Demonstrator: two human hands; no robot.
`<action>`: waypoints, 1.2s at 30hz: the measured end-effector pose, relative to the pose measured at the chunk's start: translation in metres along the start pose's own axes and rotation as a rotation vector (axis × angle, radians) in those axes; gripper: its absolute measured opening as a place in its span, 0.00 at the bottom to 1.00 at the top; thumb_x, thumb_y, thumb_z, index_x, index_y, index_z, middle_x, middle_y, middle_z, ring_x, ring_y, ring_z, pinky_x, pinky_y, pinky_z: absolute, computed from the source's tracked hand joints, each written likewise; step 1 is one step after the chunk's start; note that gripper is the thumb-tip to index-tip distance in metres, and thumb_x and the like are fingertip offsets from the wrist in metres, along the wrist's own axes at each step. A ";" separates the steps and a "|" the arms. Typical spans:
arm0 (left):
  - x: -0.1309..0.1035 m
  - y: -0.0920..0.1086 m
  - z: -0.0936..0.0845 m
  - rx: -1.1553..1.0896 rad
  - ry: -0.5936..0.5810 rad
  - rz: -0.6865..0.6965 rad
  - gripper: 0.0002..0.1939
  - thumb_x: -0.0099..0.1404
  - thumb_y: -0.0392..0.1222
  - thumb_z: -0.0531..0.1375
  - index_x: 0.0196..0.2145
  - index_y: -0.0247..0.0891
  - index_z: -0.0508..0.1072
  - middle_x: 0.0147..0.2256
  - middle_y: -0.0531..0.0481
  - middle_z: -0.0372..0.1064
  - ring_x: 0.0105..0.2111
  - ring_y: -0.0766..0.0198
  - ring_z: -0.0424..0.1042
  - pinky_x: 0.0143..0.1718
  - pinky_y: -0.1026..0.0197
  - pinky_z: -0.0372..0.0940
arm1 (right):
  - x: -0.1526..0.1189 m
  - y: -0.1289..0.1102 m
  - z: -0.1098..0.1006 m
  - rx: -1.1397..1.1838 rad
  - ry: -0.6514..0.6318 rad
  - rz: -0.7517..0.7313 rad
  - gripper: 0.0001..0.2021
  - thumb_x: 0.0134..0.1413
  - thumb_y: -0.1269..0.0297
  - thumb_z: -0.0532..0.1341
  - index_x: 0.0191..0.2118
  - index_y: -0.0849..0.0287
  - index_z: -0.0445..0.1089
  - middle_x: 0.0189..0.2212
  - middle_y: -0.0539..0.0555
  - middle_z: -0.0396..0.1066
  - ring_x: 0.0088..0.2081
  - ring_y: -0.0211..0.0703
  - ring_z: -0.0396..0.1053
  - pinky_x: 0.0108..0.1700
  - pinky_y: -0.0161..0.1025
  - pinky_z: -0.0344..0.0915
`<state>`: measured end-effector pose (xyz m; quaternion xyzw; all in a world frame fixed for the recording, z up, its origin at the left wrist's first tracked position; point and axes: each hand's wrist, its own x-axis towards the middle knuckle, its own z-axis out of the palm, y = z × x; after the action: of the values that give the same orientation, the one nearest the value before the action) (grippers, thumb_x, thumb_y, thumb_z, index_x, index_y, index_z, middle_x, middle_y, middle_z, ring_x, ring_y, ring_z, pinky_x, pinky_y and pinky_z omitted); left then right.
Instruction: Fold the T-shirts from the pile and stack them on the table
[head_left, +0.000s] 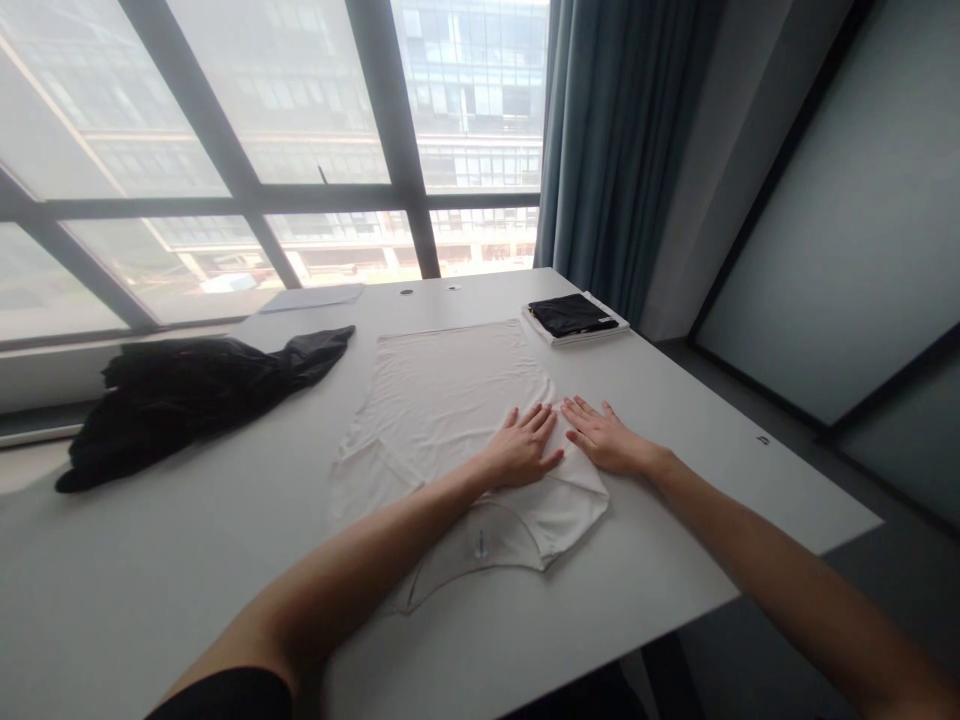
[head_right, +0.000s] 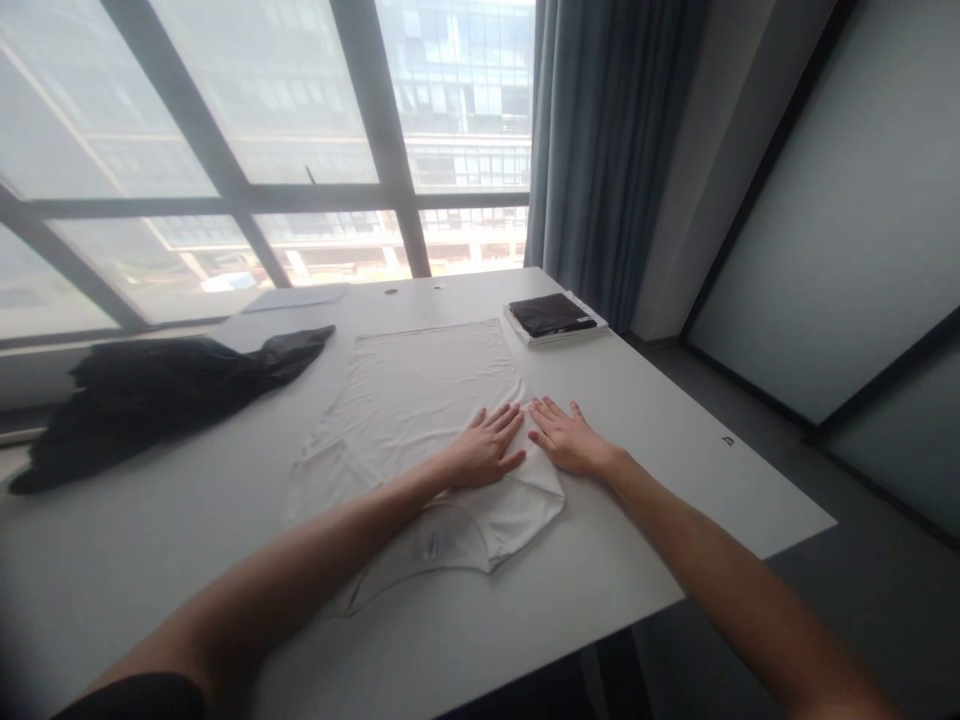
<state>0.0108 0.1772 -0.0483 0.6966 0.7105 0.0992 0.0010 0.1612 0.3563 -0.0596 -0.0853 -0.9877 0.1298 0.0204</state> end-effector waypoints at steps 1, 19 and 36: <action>0.000 0.002 -0.003 0.000 0.022 0.017 0.36 0.74 0.58 0.49 0.71 0.32 0.52 0.71 0.34 0.47 0.72 0.46 0.45 0.69 0.36 0.42 | 0.001 0.003 -0.001 0.024 0.012 -0.002 0.33 0.72 0.47 0.37 0.74 0.56 0.46 0.74 0.59 0.41 0.74 0.55 0.36 0.69 0.70 0.32; -0.035 0.061 -0.013 -0.114 -0.147 0.399 0.44 0.72 0.67 0.51 0.73 0.36 0.48 0.73 0.32 0.33 0.72 0.39 0.35 0.70 0.37 0.40 | 0.009 0.010 -0.010 0.027 -0.032 0.003 0.29 0.71 0.56 0.44 0.74 0.53 0.48 0.73 0.56 0.44 0.74 0.54 0.38 0.69 0.71 0.36; -0.045 0.042 -0.098 -0.445 -0.200 0.494 0.29 0.77 0.49 0.52 0.72 0.47 0.55 0.68 0.54 0.57 0.69 0.61 0.55 0.69 0.59 0.52 | 0.010 -0.013 0.001 -0.002 0.180 -0.092 0.30 0.73 0.54 0.40 0.74 0.59 0.47 0.72 0.63 0.48 0.73 0.53 0.43 0.69 0.65 0.43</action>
<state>0.0396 0.1196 0.0475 0.8366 0.4778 0.1799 0.1986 0.1487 0.3451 -0.0566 -0.0512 -0.9849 0.1195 0.1147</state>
